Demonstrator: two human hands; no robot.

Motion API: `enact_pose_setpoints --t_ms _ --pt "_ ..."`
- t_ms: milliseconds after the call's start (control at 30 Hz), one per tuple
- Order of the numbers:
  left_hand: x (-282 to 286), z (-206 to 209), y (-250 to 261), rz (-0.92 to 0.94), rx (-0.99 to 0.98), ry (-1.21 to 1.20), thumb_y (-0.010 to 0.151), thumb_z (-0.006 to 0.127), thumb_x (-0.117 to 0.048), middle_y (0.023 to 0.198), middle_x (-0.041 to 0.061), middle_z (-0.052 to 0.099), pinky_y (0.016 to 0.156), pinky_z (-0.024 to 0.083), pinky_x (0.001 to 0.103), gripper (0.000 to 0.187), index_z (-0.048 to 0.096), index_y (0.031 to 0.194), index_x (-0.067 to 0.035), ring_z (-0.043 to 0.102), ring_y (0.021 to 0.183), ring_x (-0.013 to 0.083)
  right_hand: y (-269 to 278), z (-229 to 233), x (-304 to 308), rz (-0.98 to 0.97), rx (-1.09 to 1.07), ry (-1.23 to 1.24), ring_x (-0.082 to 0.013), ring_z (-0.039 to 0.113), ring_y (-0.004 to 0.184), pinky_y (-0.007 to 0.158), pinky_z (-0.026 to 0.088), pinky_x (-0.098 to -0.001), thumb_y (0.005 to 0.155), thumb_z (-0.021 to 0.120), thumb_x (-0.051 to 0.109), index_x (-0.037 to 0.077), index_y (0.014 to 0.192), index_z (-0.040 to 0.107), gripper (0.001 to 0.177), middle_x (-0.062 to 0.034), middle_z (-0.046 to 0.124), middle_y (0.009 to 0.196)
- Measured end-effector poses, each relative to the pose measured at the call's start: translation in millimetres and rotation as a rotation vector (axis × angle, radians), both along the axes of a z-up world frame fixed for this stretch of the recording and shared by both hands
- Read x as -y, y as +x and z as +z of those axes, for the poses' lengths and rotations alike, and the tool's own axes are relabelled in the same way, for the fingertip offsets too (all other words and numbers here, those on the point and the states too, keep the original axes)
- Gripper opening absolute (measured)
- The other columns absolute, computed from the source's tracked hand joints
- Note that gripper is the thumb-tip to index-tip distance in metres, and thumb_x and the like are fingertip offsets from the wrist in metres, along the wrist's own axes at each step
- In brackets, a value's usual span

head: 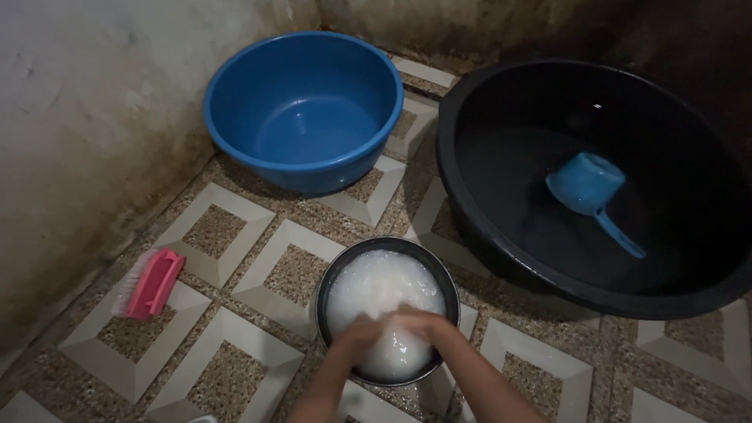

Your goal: Washing rice in a small bowl with water from a larger basin on the floor.

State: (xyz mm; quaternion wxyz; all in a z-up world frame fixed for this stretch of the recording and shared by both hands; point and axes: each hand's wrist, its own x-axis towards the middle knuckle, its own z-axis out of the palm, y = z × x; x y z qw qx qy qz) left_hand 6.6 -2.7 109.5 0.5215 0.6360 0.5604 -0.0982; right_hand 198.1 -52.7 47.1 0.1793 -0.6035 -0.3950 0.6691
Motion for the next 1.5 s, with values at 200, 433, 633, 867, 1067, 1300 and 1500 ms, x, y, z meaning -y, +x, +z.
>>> enact_pose_setpoints --t_ms 200,433,633,867,1067,1300,1500 --pt "4 51 7 0.426 0.198 0.053 0.079 0.057 -0.011 0.103 0.027 0.072 0.076 0.063 0.054 0.035 0.062 0.110 0.002 0.077 0.092 0.0404 -43 164 6 -0.436 -0.073 0.027 -0.0314 0.069 0.109 0.088 0.063 -0.0461 0.082 0.053 0.009 0.008 0.140 0.050 0.058 -0.0214 0.067 0.125" --pt "-12 -3 21 0.330 0.309 0.716 0.083 0.067 -0.018 0.090 0.034 0.068 0.078 0.053 0.058 0.023 0.067 0.086 0.005 0.065 0.088 0.0509 -61 189 -4 -0.566 0.319 0.151 -0.0397 0.072 0.080 0.070 0.056 -0.0464 0.099 0.057 0.021 -0.008 0.109 0.072 0.035 -0.0310 0.075 0.090" --pt "-8 93 19 0.004 -0.031 0.809 0.085 0.066 -0.017 0.121 0.024 0.065 0.094 0.053 0.051 0.037 0.060 0.118 -0.002 0.064 0.111 0.0425 -53 179 -2 -0.423 0.658 0.535 -0.0397 0.071 0.092 0.084 0.056 -0.0475 0.074 0.072 0.019 -0.001 0.097 0.069 0.030 -0.0265 0.074 0.094" --pt "6 72 13 -0.438 -0.250 0.823 0.088 0.066 -0.032 0.164 0.021 0.028 0.112 0.029 0.057 0.069 0.047 0.148 -0.003 0.018 0.149 0.0404 -41 132 -1 0.316 0.989 0.512 -0.0406 0.051 0.135 0.118 0.037 -0.0481 0.079 0.073 0.031 0.001 0.105 0.072 0.040 -0.0260 0.055 0.145" --pt "14 122 30 -0.618 -0.584 0.566 0.097 0.061 -0.033 0.159 0.018 0.032 0.115 0.029 0.059 0.052 0.054 0.142 -0.009 0.027 0.147 0.0443 -46 199 14 0.549 1.006 0.253 -0.0357 0.056 0.131 0.102 0.049 -0.0505 0.085 0.063 0.021 0.011 0.123 0.067 0.040 -0.0186 0.061 0.137" --pt "-10 210 24 -0.449 -0.206 0.266 0.097 0.060 -0.028 0.084 0.009 0.081 0.081 0.059 0.039 0.027 0.076 0.097 -0.006 0.077 0.089 0.0233 -41 294 7 0.609 1.059 0.266 -0.0355 0.072 0.100 0.085 0.058 -0.0473 0.076 0.081 0.025 0.012 0.100 0.077 0.028 -0.0142 0.074 0.103" --pt "15 176 32 -0.238 -0.014 0.452 0.101 0.052 -0.026 0.117 0.014 0.074 0.093 0.052 0.048 0.035 0.061 0.135 -0.025 0.068 0.112 0.0334 7 263 21 0.712 1.130 0.741 -0.0380 0.067 0.109 0.087 0.057 -0.0464 0.080 0.068 0.006 0.010 0.110 0.075 0.031 -0.0188 0.071 0.108"
